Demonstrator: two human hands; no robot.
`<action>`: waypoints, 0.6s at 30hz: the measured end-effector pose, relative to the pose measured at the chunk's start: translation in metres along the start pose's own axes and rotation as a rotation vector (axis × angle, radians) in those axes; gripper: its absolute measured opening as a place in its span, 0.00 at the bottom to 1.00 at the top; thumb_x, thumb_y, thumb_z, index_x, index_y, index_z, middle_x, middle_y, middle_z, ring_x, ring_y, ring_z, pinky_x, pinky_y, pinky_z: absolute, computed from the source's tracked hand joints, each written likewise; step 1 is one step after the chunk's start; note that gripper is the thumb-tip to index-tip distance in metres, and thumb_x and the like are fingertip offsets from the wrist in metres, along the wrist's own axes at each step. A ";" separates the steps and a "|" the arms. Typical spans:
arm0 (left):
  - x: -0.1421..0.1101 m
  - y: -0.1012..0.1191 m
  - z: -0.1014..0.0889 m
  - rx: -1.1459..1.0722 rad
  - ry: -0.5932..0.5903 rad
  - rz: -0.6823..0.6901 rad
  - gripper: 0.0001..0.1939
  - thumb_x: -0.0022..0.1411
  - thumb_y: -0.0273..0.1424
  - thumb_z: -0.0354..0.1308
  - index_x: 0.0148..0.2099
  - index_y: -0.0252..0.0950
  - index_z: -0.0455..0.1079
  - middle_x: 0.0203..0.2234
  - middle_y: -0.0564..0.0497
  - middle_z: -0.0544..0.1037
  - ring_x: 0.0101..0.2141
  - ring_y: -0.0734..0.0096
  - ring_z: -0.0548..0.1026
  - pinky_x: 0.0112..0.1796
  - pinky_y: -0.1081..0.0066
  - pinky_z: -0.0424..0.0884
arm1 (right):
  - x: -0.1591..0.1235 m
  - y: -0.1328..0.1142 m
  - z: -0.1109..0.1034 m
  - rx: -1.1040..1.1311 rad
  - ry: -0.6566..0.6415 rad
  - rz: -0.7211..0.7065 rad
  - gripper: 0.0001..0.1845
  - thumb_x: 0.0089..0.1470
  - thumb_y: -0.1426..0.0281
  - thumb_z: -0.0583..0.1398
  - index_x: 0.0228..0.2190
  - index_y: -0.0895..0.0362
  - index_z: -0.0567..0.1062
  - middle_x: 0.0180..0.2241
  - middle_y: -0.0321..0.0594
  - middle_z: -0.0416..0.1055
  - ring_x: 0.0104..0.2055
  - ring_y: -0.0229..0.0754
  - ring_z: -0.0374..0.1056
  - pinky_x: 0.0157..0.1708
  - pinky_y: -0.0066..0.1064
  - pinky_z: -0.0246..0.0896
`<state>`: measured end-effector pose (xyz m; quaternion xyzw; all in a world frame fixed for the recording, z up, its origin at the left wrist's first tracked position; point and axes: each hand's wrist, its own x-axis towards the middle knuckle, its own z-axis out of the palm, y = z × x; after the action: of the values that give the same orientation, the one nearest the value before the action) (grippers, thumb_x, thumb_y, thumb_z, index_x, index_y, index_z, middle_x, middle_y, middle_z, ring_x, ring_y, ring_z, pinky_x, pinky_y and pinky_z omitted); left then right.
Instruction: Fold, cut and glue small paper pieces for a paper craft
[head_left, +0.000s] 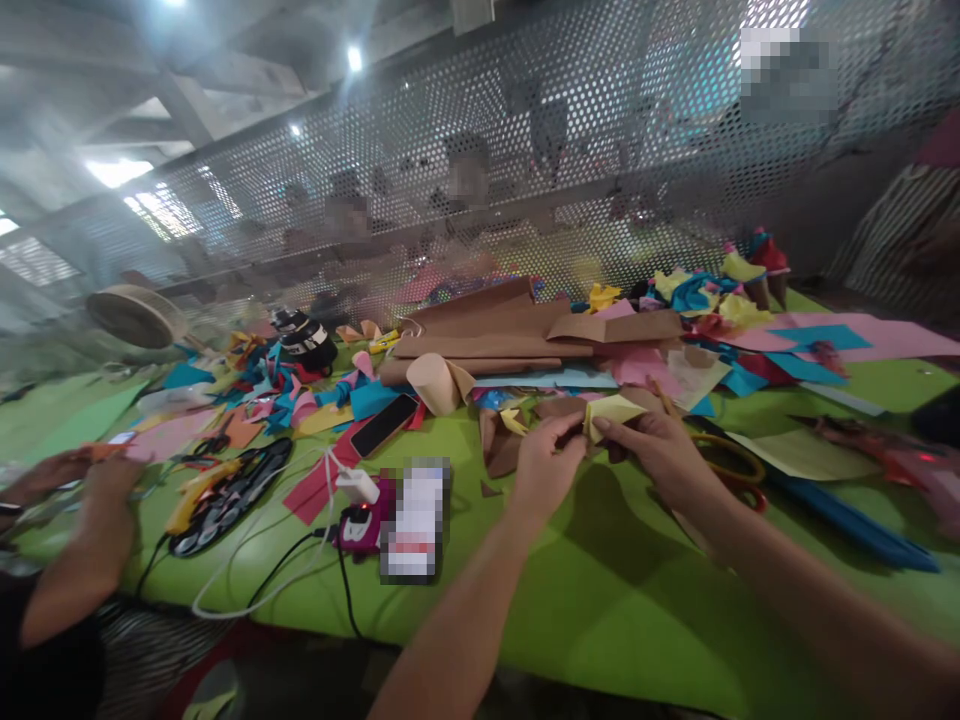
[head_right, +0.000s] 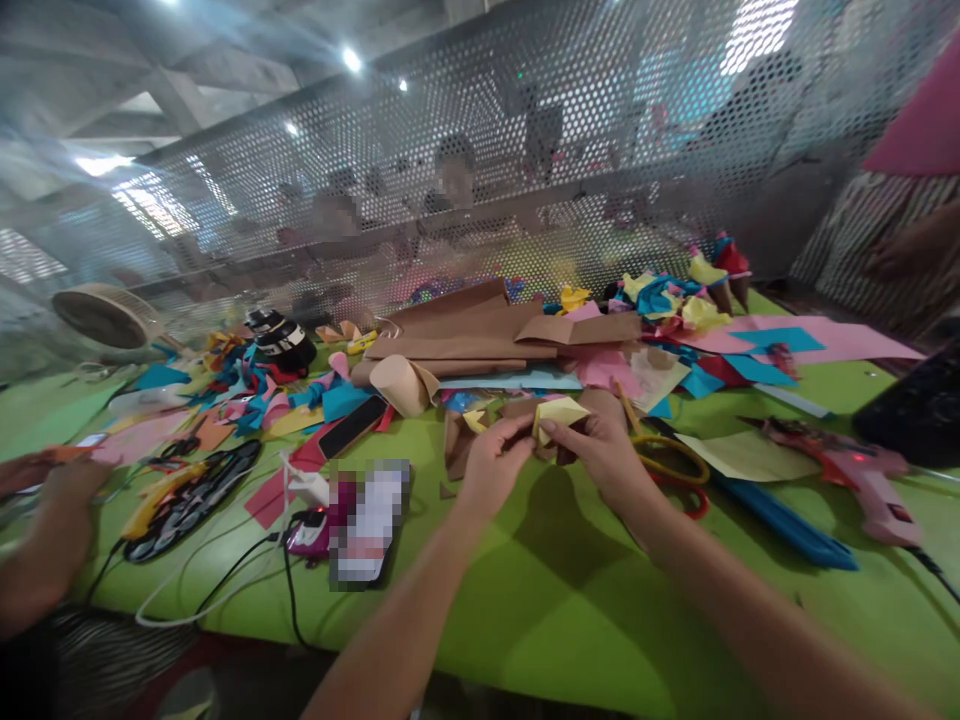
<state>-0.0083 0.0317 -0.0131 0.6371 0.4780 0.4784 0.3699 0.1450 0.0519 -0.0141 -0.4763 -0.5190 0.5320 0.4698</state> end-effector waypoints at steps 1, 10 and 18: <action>0.001 -0.001 -0.001 -0.032 -0.018 -0.016 0.18 0.60 0.21 0.56 0.51 0.35 0.77 0.48 0.44 0.82 0.50 0.62 0.78 0.55 0.62 0.72 | 0.000 -0.001 -0.001 -0.006 -0.007 0.002 0.29 0.37 0.43 0.70 0.23 0.57 0.76 0.19 0.38 0.72 0.20 0.37 0.63 0.23 0.32 0.61; 0.004 -0.005 -0.006 -0.101 -0.067 -0.084 0.18 0.61 0.23 0.57 0.53 0.33 0.77 0.50 0.42 0.81 0.52 0.58 0.78 0.58 0.56 0.70 | 0.000 -0.002 -0.001 0.021 -0.009 0.012 0.27 0.38 0.45 0.70 0.24 0.57 0.78 0.21 0.40 0.74 0.22 0.39 0.66 0.24 0.32 0.63; 0.004 -0.005 -0.005 0.031 -0.057 0.024 0.23 0.56 0.17 0.55 0.53 0.32 0.76 0.50 0.42 0.81 0.52 0.59 0.78 0.58 0.55 0.70 | -0.002 -0.009 0.002 0.045 -0.018 0.031 0.27 0.35 0.45 0.71 0.21 0.56 0.76 0.18 0.38 0.71 0.21 0.39 0.66 0.24 0.33 0.62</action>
<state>-0.0137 0.0368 -0.0159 0.6618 0.4669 0.4569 0.3676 0.1431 0.0502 -0.0048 -0.4690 -0.5035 0.5551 0.4674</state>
